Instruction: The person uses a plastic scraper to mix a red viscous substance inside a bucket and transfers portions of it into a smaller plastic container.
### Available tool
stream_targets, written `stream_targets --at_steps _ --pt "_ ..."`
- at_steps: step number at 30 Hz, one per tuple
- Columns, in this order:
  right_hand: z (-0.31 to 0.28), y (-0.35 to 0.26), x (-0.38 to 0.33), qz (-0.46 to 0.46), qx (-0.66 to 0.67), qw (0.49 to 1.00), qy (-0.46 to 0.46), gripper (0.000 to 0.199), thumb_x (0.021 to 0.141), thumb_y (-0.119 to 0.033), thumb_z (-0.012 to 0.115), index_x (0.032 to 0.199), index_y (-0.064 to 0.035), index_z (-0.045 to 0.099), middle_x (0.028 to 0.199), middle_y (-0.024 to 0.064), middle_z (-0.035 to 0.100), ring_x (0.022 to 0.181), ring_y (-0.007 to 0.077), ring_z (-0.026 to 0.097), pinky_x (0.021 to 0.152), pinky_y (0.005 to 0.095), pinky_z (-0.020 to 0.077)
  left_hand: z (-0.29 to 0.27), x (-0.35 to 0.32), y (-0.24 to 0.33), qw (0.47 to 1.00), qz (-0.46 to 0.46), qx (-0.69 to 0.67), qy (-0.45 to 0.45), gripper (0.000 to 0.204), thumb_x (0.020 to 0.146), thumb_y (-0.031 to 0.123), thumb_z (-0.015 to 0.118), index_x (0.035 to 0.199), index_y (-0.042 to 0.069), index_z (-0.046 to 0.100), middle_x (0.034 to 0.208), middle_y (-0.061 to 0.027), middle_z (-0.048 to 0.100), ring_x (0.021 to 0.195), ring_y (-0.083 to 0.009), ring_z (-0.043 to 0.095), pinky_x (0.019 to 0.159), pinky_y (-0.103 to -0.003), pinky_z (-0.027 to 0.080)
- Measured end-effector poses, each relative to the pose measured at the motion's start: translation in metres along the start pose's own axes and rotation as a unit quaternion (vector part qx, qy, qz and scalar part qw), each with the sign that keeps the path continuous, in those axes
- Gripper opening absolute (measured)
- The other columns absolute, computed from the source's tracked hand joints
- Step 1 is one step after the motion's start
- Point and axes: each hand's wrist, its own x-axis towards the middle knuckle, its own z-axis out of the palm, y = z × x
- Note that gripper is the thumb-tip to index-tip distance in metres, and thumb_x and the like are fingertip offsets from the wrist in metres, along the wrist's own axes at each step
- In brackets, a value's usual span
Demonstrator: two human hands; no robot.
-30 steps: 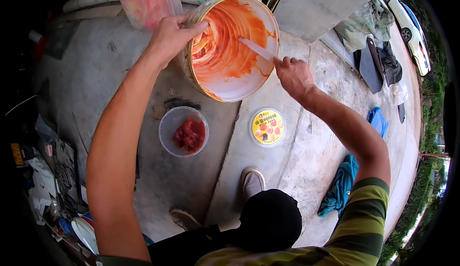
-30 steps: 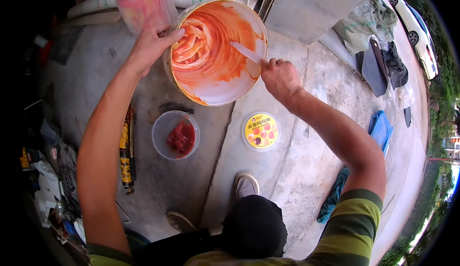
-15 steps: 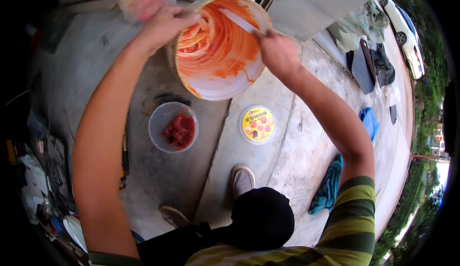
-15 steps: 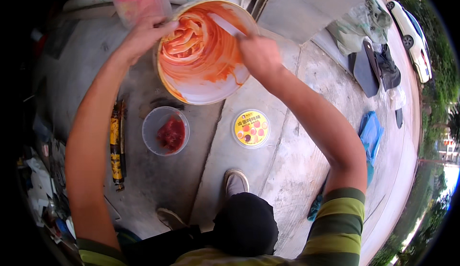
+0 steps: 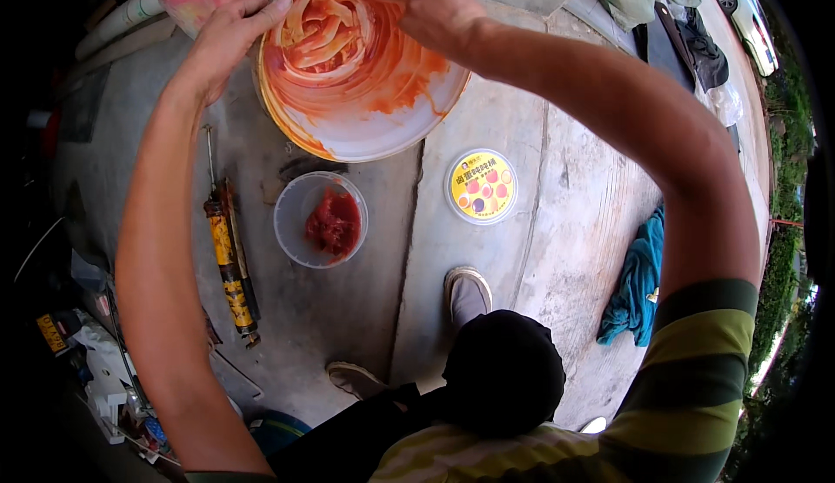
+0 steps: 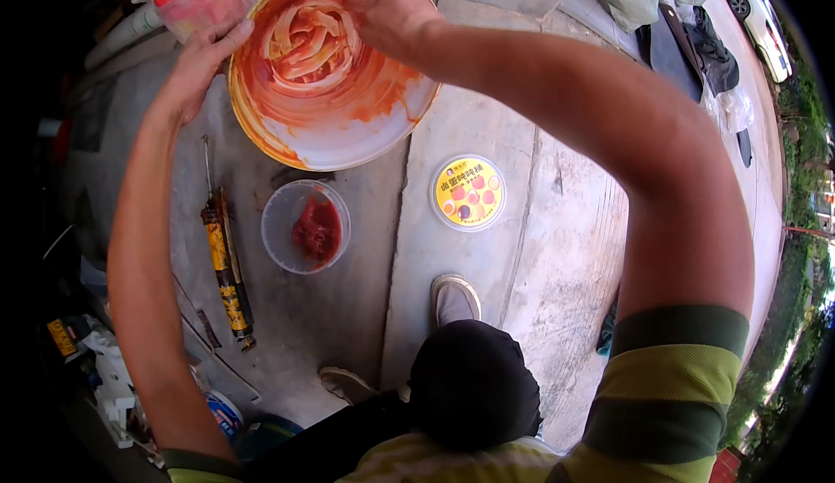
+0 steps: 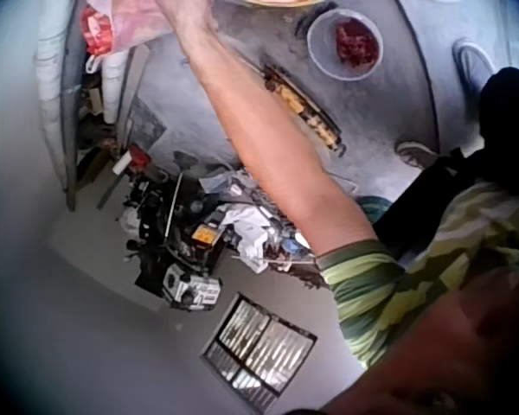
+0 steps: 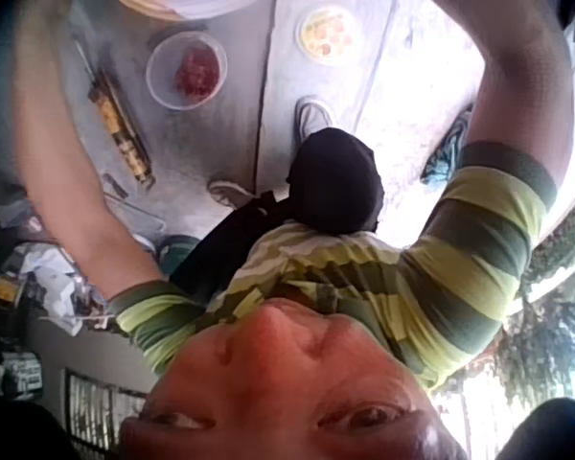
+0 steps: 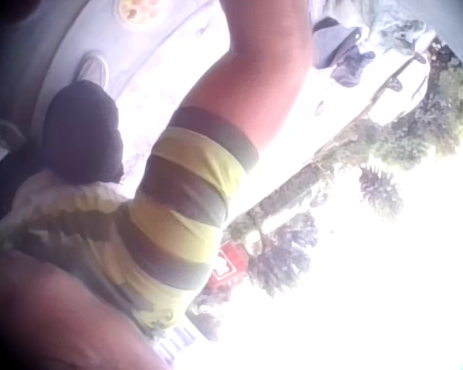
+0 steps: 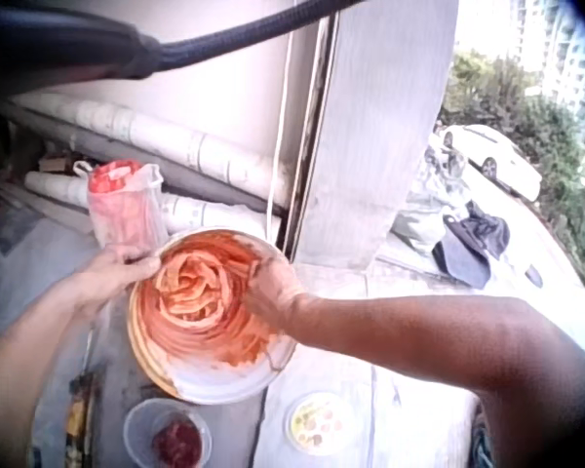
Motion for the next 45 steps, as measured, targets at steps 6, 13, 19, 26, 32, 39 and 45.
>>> stream_targets --at_steps 6,13,19,26,32,39,45 --pt "0.029 -0.069 0.003 0.112 0.224 0.947 -0.202 0.024 0.089 -0.017 0.062 0.109 -0.0134 0.073 0.125 0.0035 0.067 0.108 0.0223 0.068 0.082 0.0373 0.056 -0.013 0.005 -0.01 0.999 -0.028 -0.012 -0.045 0.06 0.096 0.042 0.061 0.14 0.002 0.052 0.115 -0.0022 0.067 0.098 -0.0091 0.061 0.092 -0.028 0.044" --pt "0.015 -0.076 0.051 0.202 0.55 0.803 -0.109 0.031 0.09 -0.018 0.055 0.115 -0.0057 0.069 0.12 0.0094 0.069 0.108 0.0263 0.068 0.085 0.0395 0.0557 -0.02 -0.013 -0.016 0.997 -0.038 -0.069 -0.014 0.055 0.097 0.042 0.06 0.134 0.002 0.057 0.12 -0.0027 0.065 0.104 -0.0099 0.058 0.089 -0.027 0.043" --pt "0.019 -0.112 0.078 0.074 0.657 0.733 -0.162 0.024 0.086 -0.012 0.053 0.099 -0.0014 0.071 0.093 0.017 0.072 0.076 0.0291 0.072 0.066 0.0406 0.0563 -0.027 -0.03 -0.032 0.992 -0.043 -0.118 -0.007 0.05 0.1 0.037 0.057 0.133 -0.001 0.056 0.122 -0.0039 0.065 0.107 -0.0115 0.058 0.093 -0.031 0.044" --pt "-0.023 -0.143 0.115 0.09 0.84 0.521 -0.126 0.012 0.087 -0.008 0.056 0.08 -0.0021 0.064 0.068 0.0103 0.06 0.054 0.0175 0.052 0.047 0.0362 0.0359 -0.018 -0.039 -0.029 0.992 -0.051 -0.112 0.02 0.048 0.099 0.037 0.058 0.131 0.001 0.057 0.12 -0.004 0.065 0.107 -0.012 0.059 0.092 -0.032 0.045" --pt "-0.044 -0.12 0.109 0.171 0.941 0.269 -0.113 0.022 0.095 -0.018 0.056 0.078 -0.0056 0.063 0.062 0.0046 0.054 0.048 0.0111 0.041 0.044 0.0283 0.0254 -0.015 -0.053 -0.037 0.993 -0.04 -0.111 0.015 0.048 0.099 0.037 0.058 0.132 0.002 0.057 0.119 -0.004 0.066 0.105 -0.0127 0.059 0.093 -0.033 0.046" --pt "-0.049 -0.13 0.083 0.181 0.973 0.141 -0.04 0.018 0.095 -0.019 0.058 0.083 -0.0053 0.061 0.065 0.0048 0.055 0.048 0.0103 0.04 0.043 0.028 0.0263 -0.001 -0.059 -0.032 0.994 -0.019 -0.11 0.014 0.05 0.1 0.029 0.059 0.138 -0.003 0.051 0.125 -0.0084 0.063 0.112 -0.0148 0.058 0.1 -0.033 0.044" --pt "-0.048 -0.15 0.081 0.205 0.978 0.02 0.026 0.014 0.094 -0.018 0.061 0.092 -0.0044 0.059 0.075 0.0077 0.06 0.061 0.0146 0.052 0.048 0.0307 0.0353 0.004 -0.064 -0.035 0.993 -0.019 -0.119 0.016 0.051 0.101 0.027 0.057 0.14 -0.004 0.048 0.128 -0.0096 0.06 0.114 -0.0165 0.058 0.101 -0.033 0.043"
